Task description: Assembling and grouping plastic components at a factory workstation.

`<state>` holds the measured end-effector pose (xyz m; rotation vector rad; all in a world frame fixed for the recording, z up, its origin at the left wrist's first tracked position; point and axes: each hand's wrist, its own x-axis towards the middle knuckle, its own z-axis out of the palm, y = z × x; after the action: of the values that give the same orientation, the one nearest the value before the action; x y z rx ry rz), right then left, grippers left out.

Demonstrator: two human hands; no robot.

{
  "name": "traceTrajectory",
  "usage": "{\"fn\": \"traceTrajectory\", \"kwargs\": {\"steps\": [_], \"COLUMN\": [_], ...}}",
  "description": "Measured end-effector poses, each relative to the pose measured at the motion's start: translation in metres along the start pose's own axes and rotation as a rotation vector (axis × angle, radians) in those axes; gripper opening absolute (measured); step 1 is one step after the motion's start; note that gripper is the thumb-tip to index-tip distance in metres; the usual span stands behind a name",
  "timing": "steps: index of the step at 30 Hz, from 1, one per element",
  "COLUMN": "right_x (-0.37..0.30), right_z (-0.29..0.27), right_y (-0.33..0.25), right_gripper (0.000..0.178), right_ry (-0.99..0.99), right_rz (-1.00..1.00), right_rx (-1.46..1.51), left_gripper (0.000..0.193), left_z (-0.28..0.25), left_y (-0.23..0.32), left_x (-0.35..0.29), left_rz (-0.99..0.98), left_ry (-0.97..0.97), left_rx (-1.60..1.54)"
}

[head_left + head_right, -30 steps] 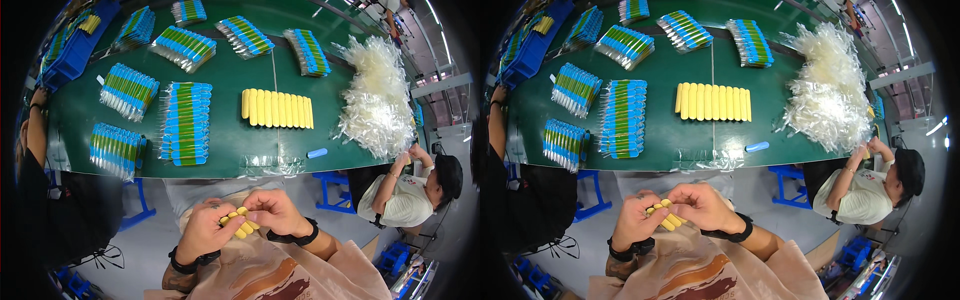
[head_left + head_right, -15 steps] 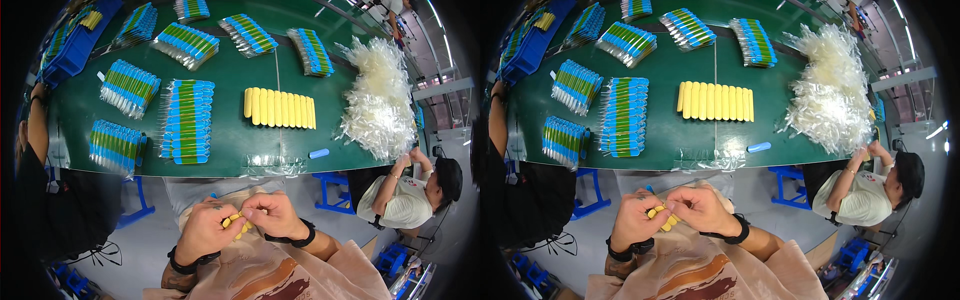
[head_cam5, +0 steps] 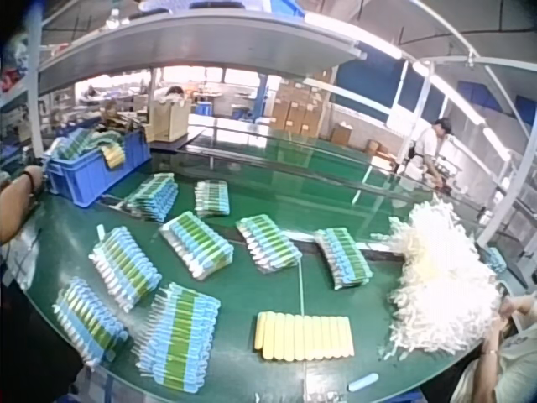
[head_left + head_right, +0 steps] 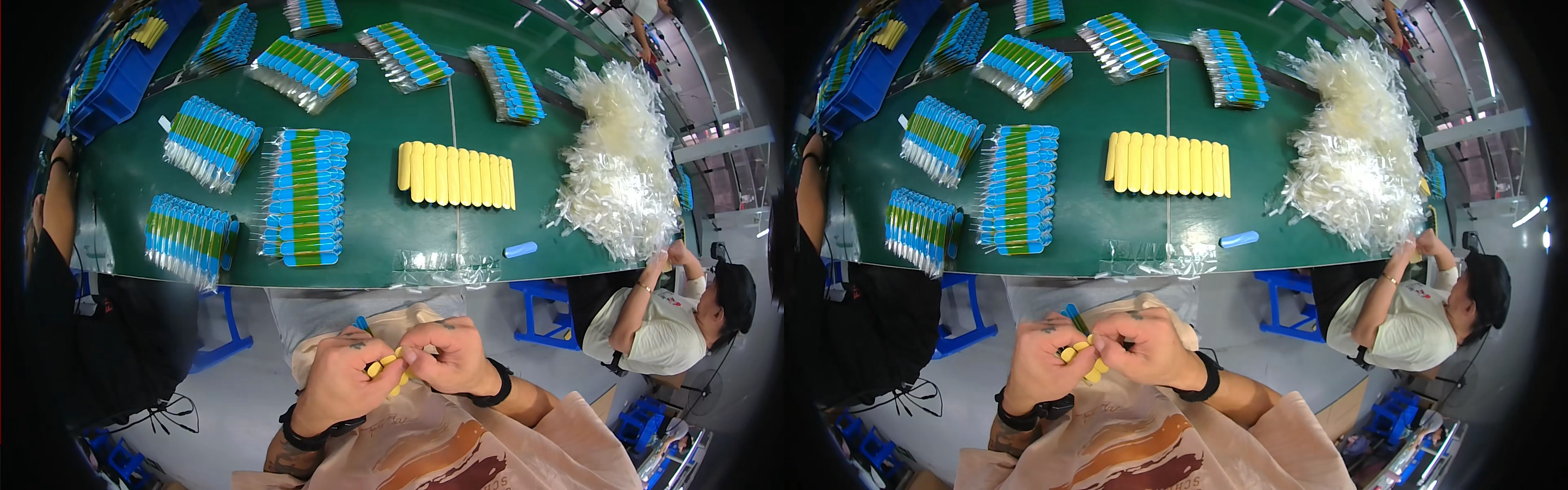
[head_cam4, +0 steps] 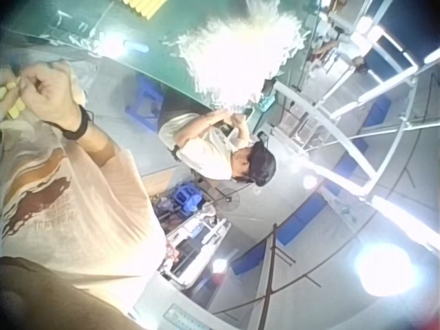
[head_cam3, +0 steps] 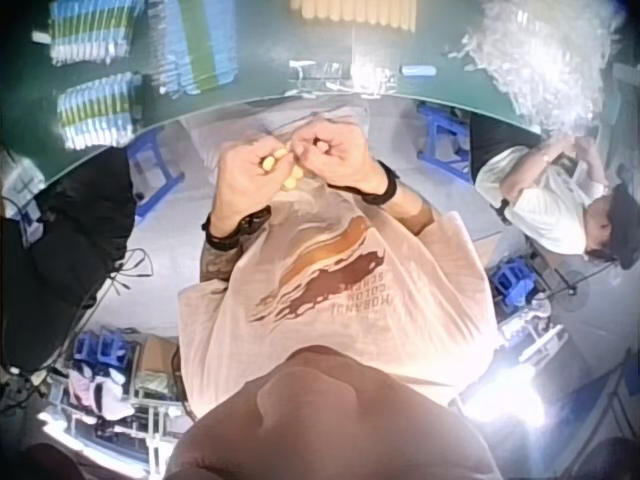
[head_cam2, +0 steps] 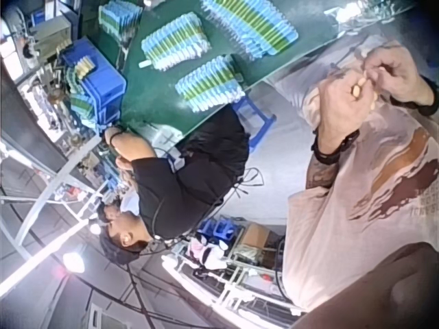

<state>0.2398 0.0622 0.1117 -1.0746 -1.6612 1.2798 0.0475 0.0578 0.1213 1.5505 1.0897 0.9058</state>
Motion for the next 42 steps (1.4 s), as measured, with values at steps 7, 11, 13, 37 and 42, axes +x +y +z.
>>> {"fn": "traceTrajectory", "kwargs": {"steps": [7, 11, 13, 37, 42], "right_x": [-0.007, -0.009, -0.011, 0.010, 0.011], "right_z": [-0.002, -0.003, -0.003, -0.024, -0.024], "right_y": [0.007, 0.008, 0.010, -0.006, -0.010], "right_gripper": [0.004, 0.004, 0.005, 0.016, 0.021], "right_ry": [0.003, -0.002, 0.002, -0.042, -0.081], "right_rz": [-0.025, -0.015, -0.016, -0.434, -0.434], "right_rx": [0.026, 0.048, 0.062, -0.384, -0.556], "left_gripper": [0.009, 0.010, 0.011, 0.011, 0.012], "left_z": [0.005, 0.006, 0.006, -0.006, -0.005], "left_y": [-0.001, 0.000, 0.000, 0.020, 0.017], "left_x": [-0.003, -0.003, -0.002, 0.005, 0.004], "left_rz": [0.011, 0.011, -0.014, -0.115, -0.034], "left_ry": [-0.003, -0.009, 0.036, -0.125, -0.168], "left_rx": [-0.007, 0.001, -0.043, -0.013, 0.103]}}
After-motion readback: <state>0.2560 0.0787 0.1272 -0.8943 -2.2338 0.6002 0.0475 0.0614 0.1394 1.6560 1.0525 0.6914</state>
